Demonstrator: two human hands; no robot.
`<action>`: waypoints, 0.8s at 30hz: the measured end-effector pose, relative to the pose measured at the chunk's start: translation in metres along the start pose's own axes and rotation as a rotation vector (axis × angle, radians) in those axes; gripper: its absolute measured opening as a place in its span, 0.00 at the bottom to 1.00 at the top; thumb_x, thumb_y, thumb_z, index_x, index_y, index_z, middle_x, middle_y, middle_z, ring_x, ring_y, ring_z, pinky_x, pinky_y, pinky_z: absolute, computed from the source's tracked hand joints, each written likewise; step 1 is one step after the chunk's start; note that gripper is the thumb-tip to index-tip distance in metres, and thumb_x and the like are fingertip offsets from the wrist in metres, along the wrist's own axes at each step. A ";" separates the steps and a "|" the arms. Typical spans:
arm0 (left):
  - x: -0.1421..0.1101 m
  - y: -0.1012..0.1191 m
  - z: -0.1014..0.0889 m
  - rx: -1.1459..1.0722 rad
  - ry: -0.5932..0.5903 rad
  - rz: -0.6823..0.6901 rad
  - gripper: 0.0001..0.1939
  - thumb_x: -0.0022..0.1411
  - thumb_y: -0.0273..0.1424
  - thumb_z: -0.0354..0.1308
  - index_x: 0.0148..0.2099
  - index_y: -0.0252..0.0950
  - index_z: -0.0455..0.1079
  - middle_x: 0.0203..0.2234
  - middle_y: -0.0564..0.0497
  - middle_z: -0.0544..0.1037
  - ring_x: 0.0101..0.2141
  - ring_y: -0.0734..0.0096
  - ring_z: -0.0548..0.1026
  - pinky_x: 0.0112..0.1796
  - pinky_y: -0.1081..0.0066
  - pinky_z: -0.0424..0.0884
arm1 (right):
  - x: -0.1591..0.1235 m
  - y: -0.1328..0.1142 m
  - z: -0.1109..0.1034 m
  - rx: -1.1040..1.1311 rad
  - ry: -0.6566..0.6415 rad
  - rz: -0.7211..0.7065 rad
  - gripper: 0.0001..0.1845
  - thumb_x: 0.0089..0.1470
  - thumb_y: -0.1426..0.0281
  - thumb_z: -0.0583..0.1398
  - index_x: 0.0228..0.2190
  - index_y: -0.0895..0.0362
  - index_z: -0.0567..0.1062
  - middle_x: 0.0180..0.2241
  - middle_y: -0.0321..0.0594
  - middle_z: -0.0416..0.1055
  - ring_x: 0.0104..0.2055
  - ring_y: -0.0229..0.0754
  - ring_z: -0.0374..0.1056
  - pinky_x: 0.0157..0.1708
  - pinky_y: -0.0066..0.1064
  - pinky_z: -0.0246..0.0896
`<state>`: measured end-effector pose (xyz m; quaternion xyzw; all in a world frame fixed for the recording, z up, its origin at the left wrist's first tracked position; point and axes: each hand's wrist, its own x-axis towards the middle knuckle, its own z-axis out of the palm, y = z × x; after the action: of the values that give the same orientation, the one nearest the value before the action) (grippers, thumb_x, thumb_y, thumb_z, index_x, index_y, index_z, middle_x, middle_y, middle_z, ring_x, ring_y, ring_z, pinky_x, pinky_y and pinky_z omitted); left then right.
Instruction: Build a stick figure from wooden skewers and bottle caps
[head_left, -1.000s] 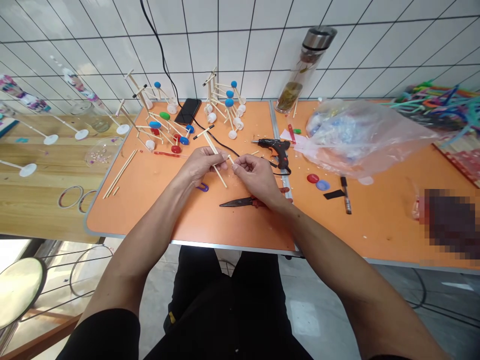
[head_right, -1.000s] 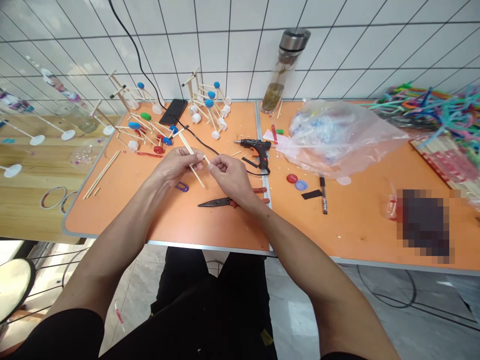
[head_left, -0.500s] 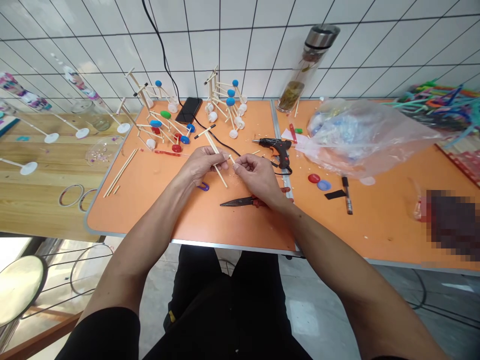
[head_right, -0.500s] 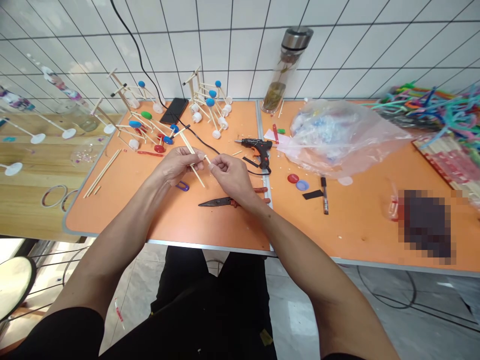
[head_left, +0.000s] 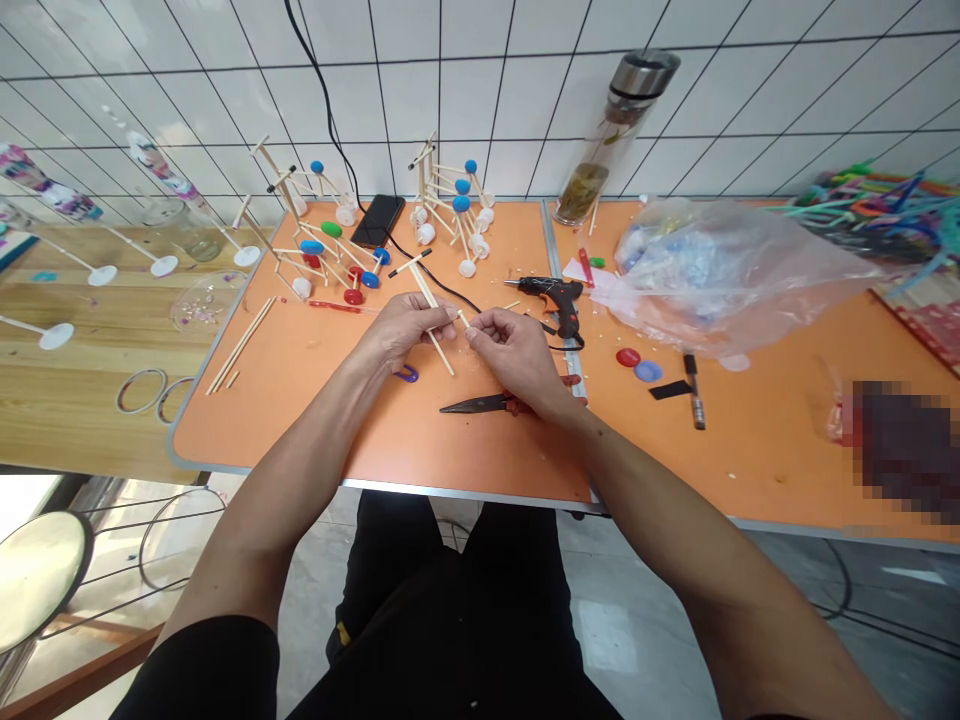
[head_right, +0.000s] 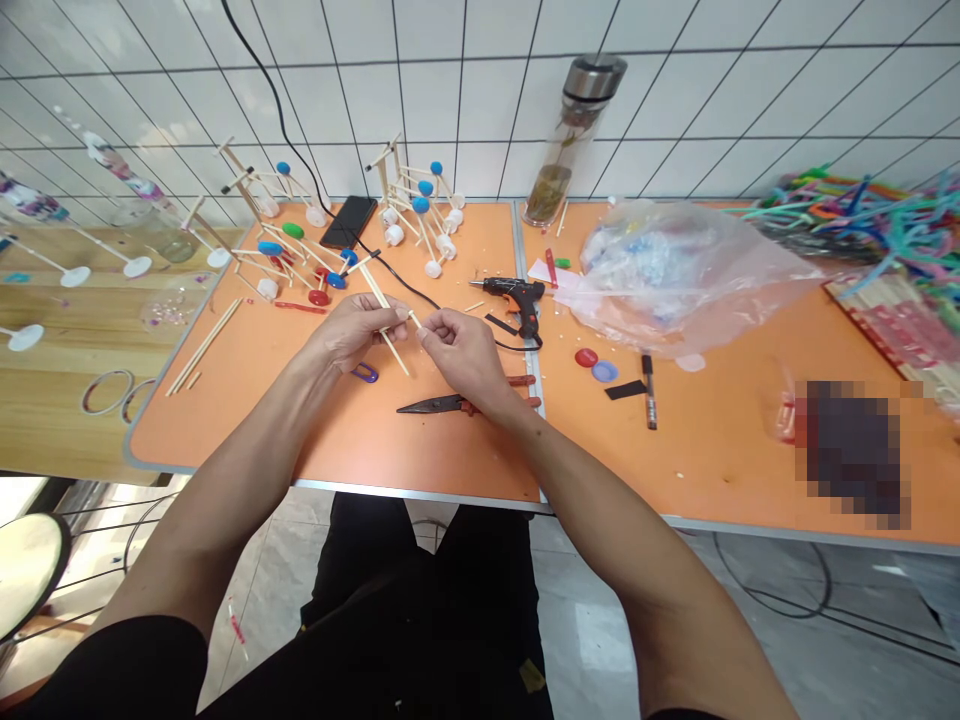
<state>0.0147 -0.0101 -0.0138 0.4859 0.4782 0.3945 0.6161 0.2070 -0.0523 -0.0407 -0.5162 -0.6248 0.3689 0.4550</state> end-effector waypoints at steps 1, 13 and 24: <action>0.000 0.000 0.000 -0.001 -0.002 0.000 0.18 0.44 0.39 0.82 0.29 0.35 0.80 0.20 0.51 0.79 0.25 0.75 0.73 0.32 0.73 0.67 | 0.000 0.000 0.000 0.002 0.001 -0.004 0.09 0.57 0.61 0.65 0.30 0.52 0.79 0.27 0.36 0.74 0.30 0.41 0.65 0.32 0.36 0.59; 0.000 0.000 0.000 0.002 0.014 -0.005 0.18 0.44 0.39 0.82 0.29 0.34 0.80 0.21 0.51 0.79 0.25 0.75 0.73 0.32 0.73 0.67 | -0.001 -0.003 -0.001 0.018 -0.007 0.013 0.09 0.57 0.61 0.65 0.30 0.52 0.78 0.27 0.36 0.74 0.29 0.41 0.65 0.31 0.36 0.59; 0.001 0.001 -0.004 -0.031 0.018 0.034 0.16 0.45 0.37 0.79 0.33 0.35 0.79 0.21 0.53 0.79 0.25 0.75 0.75 0.31 0.76 0.68 | 0.002 0.006 0.001 0.053 0.000 -0.014 0.13 0.59 0.57 0.66 0.33 0.53 0.80 0.30 0.36 0.77 0.32 0.41 0.68 0.34 0.35 0.63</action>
<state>0.0114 -0.0083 -0.0135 0.4807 0.4691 0.4168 0.6125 0.2078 -0.0497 -0.0458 -0.4995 -0.6183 0.3822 0.4713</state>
